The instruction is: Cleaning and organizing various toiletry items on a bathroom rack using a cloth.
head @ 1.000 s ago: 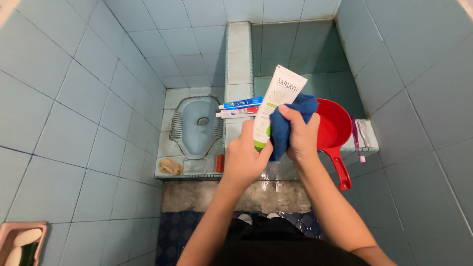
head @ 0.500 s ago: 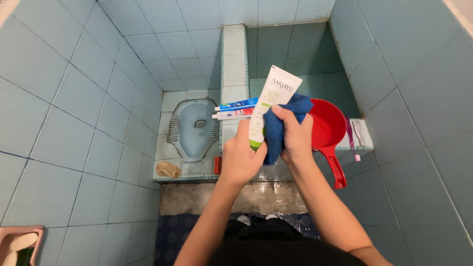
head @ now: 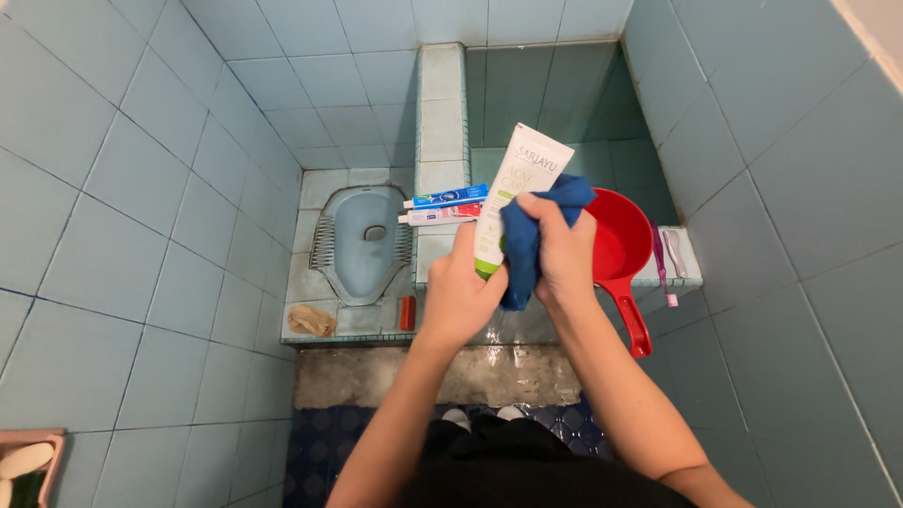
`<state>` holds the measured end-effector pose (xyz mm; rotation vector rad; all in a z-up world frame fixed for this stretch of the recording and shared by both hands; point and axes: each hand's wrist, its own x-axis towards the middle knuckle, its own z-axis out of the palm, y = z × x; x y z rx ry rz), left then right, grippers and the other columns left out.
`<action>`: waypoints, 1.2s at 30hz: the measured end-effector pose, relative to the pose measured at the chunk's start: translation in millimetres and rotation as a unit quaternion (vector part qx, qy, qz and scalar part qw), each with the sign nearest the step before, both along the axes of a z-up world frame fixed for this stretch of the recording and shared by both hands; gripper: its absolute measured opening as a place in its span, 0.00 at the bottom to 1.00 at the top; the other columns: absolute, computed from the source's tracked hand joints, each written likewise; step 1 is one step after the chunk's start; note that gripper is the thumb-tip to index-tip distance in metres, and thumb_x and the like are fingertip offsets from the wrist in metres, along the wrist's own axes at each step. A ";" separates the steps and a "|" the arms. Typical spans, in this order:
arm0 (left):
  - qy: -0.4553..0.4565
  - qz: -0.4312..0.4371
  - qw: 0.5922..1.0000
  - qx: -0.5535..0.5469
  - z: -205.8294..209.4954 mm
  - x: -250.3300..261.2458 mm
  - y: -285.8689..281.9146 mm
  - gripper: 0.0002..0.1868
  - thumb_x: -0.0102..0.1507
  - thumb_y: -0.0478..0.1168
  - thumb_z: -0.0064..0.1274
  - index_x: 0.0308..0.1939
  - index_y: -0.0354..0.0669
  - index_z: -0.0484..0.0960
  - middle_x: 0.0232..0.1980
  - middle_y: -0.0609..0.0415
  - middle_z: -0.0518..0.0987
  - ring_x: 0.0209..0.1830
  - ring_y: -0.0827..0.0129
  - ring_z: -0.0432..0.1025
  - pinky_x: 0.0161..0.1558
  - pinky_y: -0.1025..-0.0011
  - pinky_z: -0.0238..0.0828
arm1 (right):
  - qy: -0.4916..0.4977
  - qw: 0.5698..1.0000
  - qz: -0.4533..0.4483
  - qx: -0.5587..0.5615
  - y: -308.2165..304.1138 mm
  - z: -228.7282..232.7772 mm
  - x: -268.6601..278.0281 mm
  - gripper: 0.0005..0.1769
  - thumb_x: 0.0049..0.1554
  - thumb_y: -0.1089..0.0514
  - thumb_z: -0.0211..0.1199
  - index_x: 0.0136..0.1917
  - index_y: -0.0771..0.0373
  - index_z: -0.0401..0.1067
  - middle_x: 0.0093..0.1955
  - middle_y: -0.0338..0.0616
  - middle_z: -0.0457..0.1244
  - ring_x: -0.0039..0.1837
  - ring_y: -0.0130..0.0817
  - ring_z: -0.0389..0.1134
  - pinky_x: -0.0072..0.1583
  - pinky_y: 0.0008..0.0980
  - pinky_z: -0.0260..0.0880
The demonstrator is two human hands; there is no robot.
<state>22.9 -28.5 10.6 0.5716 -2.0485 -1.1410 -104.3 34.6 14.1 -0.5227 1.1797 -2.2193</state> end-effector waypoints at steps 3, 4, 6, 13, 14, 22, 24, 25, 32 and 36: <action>0.039 -0.011 0.999 0.008 -3.2 -4.1 0.5 0.20 0.59 0.36 0.56 0.54 0.38 0.72 0.36 0.39 0.82 0.36 0.47 0.82 0.36 0.60 0.77 | -0.050 0.996 -0.068 0.016 -1.2 -8.0 -7.6 0.16 0.57 0.62 0.65 0.56 0.75 0.74 0.50 0.51 0.70 0.49 0.36 0.71 0.52 0.34 0.73; 0.044 -0.011 0.999 -0.004 -6.2 -6.0 -0.9 0.20 0.61 0.36 0.57 0.55 0.39 0.71 0.38 0.39 0.83 0.39 0.46 0.82 0.39 0.59 0.78 | -0.077 0.996 -0.044 -0.022 -0.4 -10.6 -9.8 0.18 0.58 0.59 0.65 0.57 0.74 0.73 0.51 0.50 0.70 0.50 0.36 0.72 0.54 0.34 0.74; 0.051 -0.009 0.999 -0.015 -8.1 -9.9 -4.3 0.20 0.62 0.36 0.57 0.56 0.40 0.70 0.41 0.38 0.84 0.41 0.45 0.82 0.41 0.58 0.78 | -0.104 0.993 -0.019 -0.060 2.0 -12.1 -10.1 0.19 0.60 0.57 0.64 0.59 0.74 0.72 0.53 0.50 0.70 0.52 0.36 0.72 0.55 0.34 0.74; -0.033 -0.058 0.997 0.044 -3.0 -8.6 -10.5 0.60 0.52 0.25 0.47 0.82 0.47 0.31 0.49 0.32 0.82 0.50 0.36 0.77 0.50 0.55 0.74 | 0.061 0.988 0.132 0.043 11.4 -27.6 -5.8 0.26 0.54 0.64 0.70 0.64 0.72 0.68 0.58 0.47 0.69 0.58 0.33 0.72 0.60 0.34 0.73; -0.037 -0.077 0.996 0.030 -6.4 -8.3 -12.0 0.62 0.51 0.24 0.46 0.83 0.47 0.28 0.52 0.32 0.82 0.52 0.36 0.76 0.53 0.56 0.73 | 0.087 0.986 0.131 0.061 12.6 -29.9 -8.3 0.26 0.54 0.66 0.70 0.64 0.73 0.69 0.58 0.47 0.69 0.58 0.33 0.71 0.60 0.34 0.73; -0.017 -0.113 0.992 0.057 -9.5 -4.9 -14.0 0.57 0.56 0.28 0.52 0.81 0.43 0.33 0.57 0.34 0.80 0.54 0.41 0.78 0.56 0.60 0.73 | 0.117 0.975 0.166 0.085 18.6 -25.2 -23.0 0.24 0.53 0.65 0.69 0.62 0.72 0.71 0.57 0.47 0.70 0.56 0.33 0.72 0.59 0.33 0.74; 0.005 -0.116 0.993 0.022 -17.6 -7.6 -15.7 0.57 0.55 0.27 0.53 0.81 0.41 0.33 0.58 0.32 0.80 0.56 0.40 0.77 0.57 0.59 0.72 | 0.124 0.972 0.177 0.089 14.8 -21.4 -16.7 0.24 0.52 0.65 0.70 0.62 0.70 0.71 0.56 0.45 0.70 0.56 0.32 0.72 0.59 0.32 0.74; -0.029 -0.094 0.995 0.002 -20.5 -9.1 -16.3 0.58 0.55 0.27 0.52 0.82 0.41 0.33 0.54 0.31 0.80 0.55 0.39 0.77 0.56 0.58 0.72 | 0.120 0.977 0.149 0.094 12.1 -21.0 -13.6 0.24 0.52 0.66 0.70 0.62 0.70 0.71 0.56 0.45 0.69 0.56 0.32 0.71 0.59 0.32 0.74; -0.050 -0.093 0.993 0.057 9.4 -2.1 -24.6 0.59 0.53 0.26 0.49 0.82 0.42 0.30 0.45 0.34 0.82 0.41 0.44 0.80 0.46 0.64 0.74 | 0.111 0.984 0.117 0.076 10.4 -22.8 -18.1 0.24 0.50 0.67 0.71 0.60 0.71 0.72 0.55 0.47 0.70 0.55 0.34 0.72 0.58 0.34 0.74; -0.057 -0.100 0.989 0.095 4.8 -1.7 -28.4 0.59 0.54 0.28 0.51 0.80 0.42 0.28 0.47 0.36 0.83 0.38 0.44 0.79 0.41 0.66 0.73 | 0.100 0.982 0.153 0.057 9.8 -22.0 -17.2 0.24 0.50 0.66 0.71 0.61 0.70 0.72 0.56 0.46 0.70 0.55 0.33 0.72 0.58 0.34 0.74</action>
